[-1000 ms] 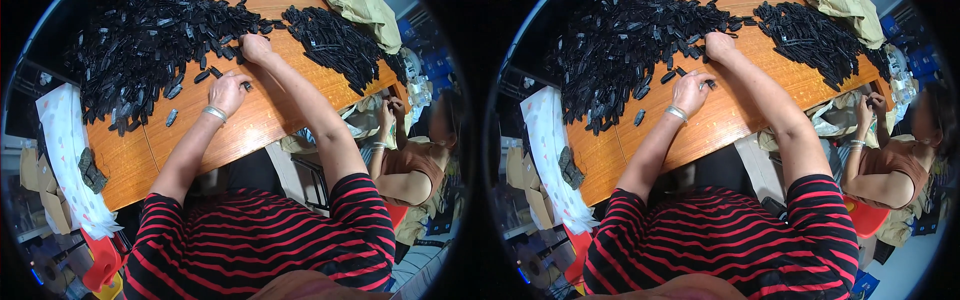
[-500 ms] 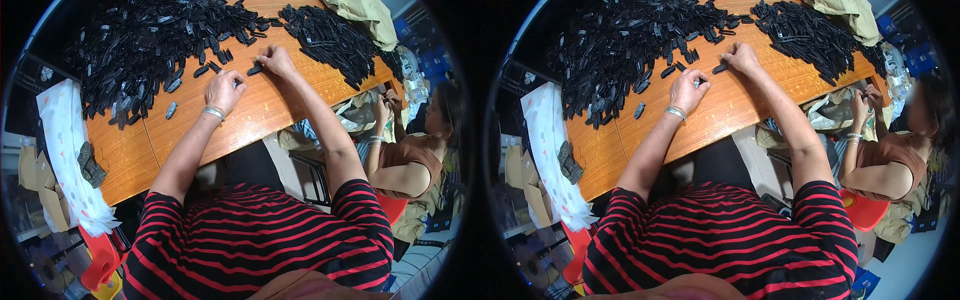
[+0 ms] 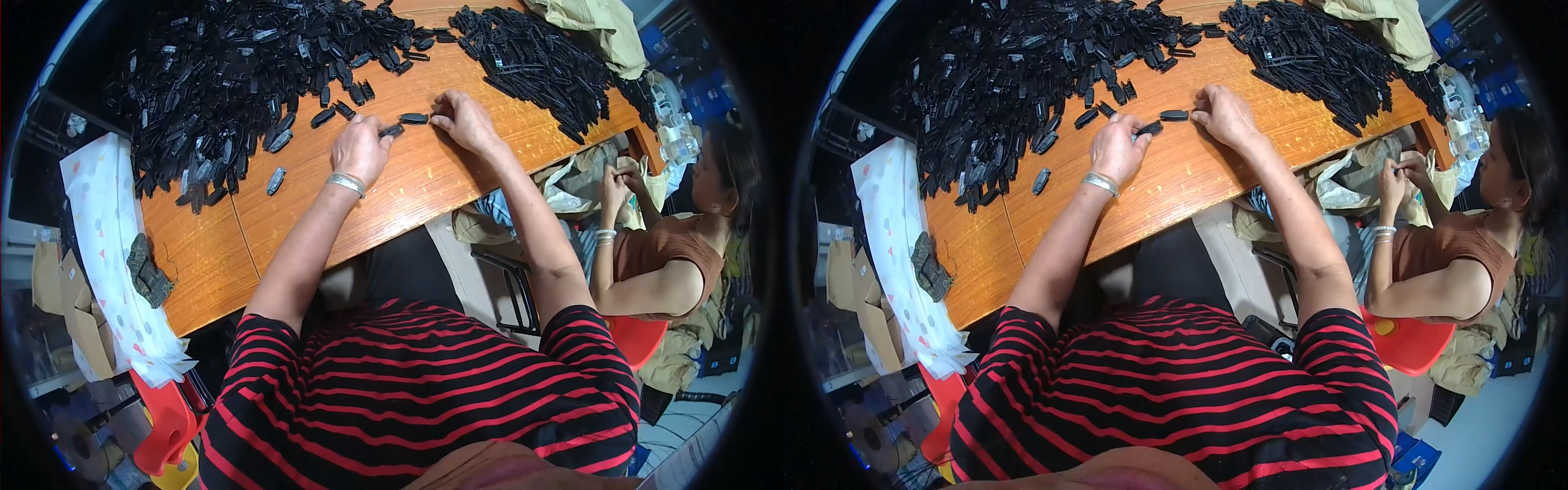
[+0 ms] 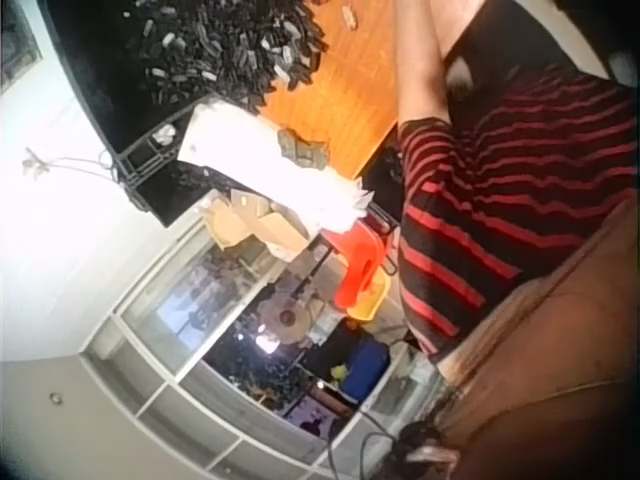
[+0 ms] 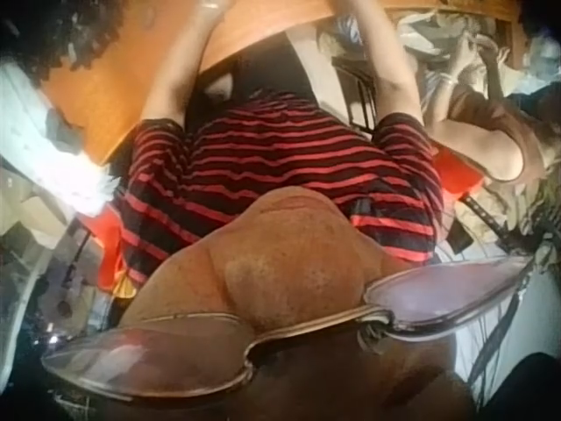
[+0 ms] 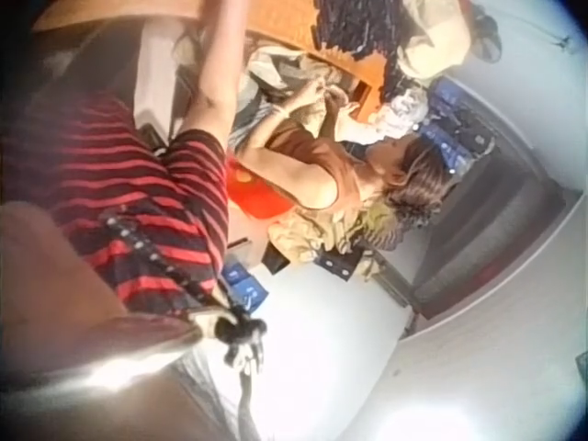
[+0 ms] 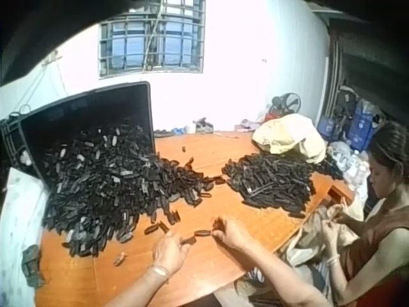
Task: Assembling and sorting small black plastic clips on a wooden workbench.
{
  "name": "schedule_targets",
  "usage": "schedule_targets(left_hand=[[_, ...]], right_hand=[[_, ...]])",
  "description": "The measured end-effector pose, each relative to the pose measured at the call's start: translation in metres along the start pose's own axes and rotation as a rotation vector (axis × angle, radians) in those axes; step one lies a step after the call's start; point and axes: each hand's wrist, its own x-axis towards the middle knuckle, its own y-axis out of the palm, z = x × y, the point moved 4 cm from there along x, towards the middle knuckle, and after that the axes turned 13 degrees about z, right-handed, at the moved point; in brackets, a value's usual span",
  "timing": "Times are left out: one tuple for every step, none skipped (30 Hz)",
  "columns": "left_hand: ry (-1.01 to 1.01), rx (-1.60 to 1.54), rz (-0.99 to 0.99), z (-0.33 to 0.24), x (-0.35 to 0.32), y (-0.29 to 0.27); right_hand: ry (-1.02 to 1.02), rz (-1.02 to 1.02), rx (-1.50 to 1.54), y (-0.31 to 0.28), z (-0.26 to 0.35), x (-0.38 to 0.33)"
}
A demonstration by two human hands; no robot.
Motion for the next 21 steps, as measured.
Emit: schedule_targets(left_hand=[[-0.005,-0.116,-0.001,0.001,-0.003,-0.006],[-0.014,-0.233,-0.001,0.003,-0.008,-0.015],[0.002,-0.379,-0.045,0.009,-0.018,-0.028],[0.187,-0.625,-0.236,0.031,-0.025,-0.033],[0.081,-0.703,-0.318,0.041,-0.037,-0.046],[-0.107,-1.024,-0.251,0.032,-0.056,-0.068],[-0.036,-1.208,-0.403,0.058,-0.070,-0.082],[0.019,-1.328,-0.557,0.075,-0.088,-0.102],[0.037,-1.326,-0.663,0.092,-0.103,-0.118],[0.142,-1.311,-0.680,0.103,-0.110,-0.132],[0.107,-1.268,-0.716,0.110,-0.113,-0.130],[0.072,-1.226,-0.750,0.115,-0.115,-0.125],[0.024,-1.226,-0.717,0.101,-0.113,-0.115],[-0.025,-1.225,-0.684,0.083,-0.109,-0.102],[0.021,-1.132,-0.645,0.075,-0.103,-0.088],[-0.038,-1.171,-0.519,0.057,-0.096,-0.074],[0.014,-1.147,-0.482,0.053,-0.090,-0.058],[0.042,-1.086,-0.468,0.042,-0.082,-0.049],[0.175,-1.009,-0.516,0.031,-0.075,-0.040],[0.170,-1.032,-0.453,0.019,-0.070,-0.035],[0.257,-1.029,-0.452,0.011,-0.067,-0.030]], right_hand=[[0.027,-0.070,-0.074,-0.003,0.004,-0.006],[0.027,-0.070,-0.073,-0.003,0.011,-0.012],[0.059,-0.068,-0.144,-0.005,0.019,-0.018],[0.095,-0.067,-0.217,-0.005,0.026,-0.023],[0.127,-0.044,-0.232,-0.003,0.023,-0.029],[0.163,-0.047,-0.230,0.000,0.011,-0.034],[0.144,-0.049,-0.259,0.003,0.012,-0.035],[0.127,-0.047,-0.288,0.006,0.012,-0.034],[0.100,-0.071,-0.293,0.006,0.016,-0.034],[0.089,-0.070,-0.293,0.007,0.022,-0.032],[0.105,-0.084,-0.169,0.007,0.026,-0.035],[0.124,-0.096,-0.045,0.006,0.031,-0.038],[0.121,-0.080,0.070,0.007,0.045,-0.039],[0.119,-0.060,0.187,0.010,0.066,-0.041],[0.088,0.014,0.587,0.019,0.084,-0.043],[0.020,0.025,0.650,0.023,0.100,-0.045],[-0.024,0.032,0.748,0.025,0.123,-0.048],[-0.058,0.032,0.843,0.027,0.138,-0.050],[-0.080,0.016,0.891,0.034,0.138,-0.046],[-0.103,0.002,0.943,0.038,0.137,-0.043],[-0.087,-0.060,0.851,0.036,0.135,-0.044]])
